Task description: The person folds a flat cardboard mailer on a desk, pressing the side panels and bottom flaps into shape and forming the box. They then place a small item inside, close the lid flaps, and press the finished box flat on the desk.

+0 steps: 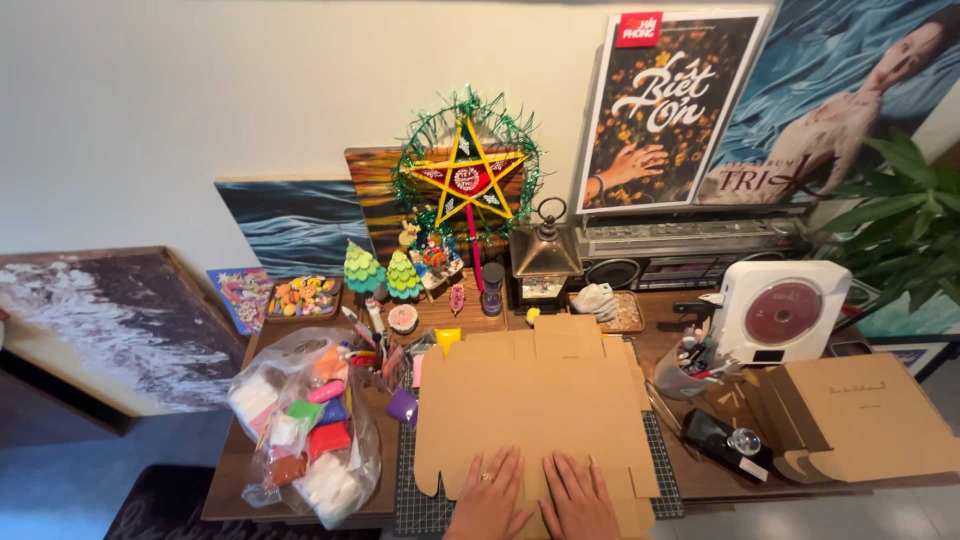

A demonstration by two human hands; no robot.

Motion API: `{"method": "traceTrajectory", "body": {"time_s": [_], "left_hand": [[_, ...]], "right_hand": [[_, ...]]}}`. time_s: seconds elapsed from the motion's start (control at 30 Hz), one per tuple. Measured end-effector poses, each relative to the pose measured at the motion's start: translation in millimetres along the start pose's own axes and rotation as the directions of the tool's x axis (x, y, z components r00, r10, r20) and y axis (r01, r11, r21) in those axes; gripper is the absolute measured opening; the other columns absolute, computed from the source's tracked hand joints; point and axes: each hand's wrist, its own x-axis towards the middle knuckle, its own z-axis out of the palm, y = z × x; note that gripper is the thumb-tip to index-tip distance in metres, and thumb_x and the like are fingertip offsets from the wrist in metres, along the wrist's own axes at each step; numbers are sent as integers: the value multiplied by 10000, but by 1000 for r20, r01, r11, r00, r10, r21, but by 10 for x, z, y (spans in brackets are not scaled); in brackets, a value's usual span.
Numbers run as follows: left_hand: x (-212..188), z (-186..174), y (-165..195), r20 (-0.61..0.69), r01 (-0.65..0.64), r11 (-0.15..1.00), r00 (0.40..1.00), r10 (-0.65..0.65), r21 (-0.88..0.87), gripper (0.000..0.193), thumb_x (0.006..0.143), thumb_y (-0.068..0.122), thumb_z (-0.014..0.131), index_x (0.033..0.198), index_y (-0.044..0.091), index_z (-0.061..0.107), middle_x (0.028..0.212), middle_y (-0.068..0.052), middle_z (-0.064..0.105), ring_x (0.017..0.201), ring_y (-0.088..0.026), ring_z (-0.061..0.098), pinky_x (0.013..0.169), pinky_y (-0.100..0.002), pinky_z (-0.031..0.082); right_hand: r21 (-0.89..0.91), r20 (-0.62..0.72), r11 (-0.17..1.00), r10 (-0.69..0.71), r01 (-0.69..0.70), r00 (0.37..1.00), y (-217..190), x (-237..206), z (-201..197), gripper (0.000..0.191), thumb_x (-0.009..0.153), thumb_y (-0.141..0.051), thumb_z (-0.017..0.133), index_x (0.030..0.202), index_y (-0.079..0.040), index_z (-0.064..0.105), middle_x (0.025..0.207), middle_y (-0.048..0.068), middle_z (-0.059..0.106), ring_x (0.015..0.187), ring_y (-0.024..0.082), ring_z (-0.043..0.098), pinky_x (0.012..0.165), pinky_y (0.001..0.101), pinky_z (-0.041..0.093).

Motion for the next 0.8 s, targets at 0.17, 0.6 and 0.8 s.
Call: {"method": "traceTrajectory", "body": {"time_s": [0.17, 0.6, 0.8], "left_hand": [[-39, -15, -22, -40, -13, 1000, 999, 13, -7, 855, 898, 491, 668, 1469, -90, 407, 1520, -226, 404, 1411, -356, 359, 1122, -602, 229], [631, -359, -83, 274, 317, 948, 914, -300, -21, 739, 925, 291, 573, 1555, -7, 326, 1289, -163, 516, 1269, -306, 469, 1080, -462, 335], [1021, -373, -251, 423, 422, 906, 823, -380, -8, 733, 995, 314, 516, 1604, 17, 237, 1254, -185, 623, 1116, -345, 643, 964, -479, 508]], "right_hand": [[-18, 61, 999, 38, -37, 997, 1, 10, -22, 644, 874, -383, 619, 1409, -46, 496, 1373, 113, 544, 1290, 263, 478, 1153, 602, 191], [-50, 430, 965, 252, -256, 867, 80, 878, -98, 624, 905, -231, 546, 1501, -89, 429, 998, 90, 673, 960, 261, 644, 894, 452, 444], [-67, 609, 903, 374, -425, 699, 226, 1228, -16, 680, 944, -215, 520, 1592, -154, 322, 907, 160, 716, 872, 350, 699, 830, 483, 555]]}}
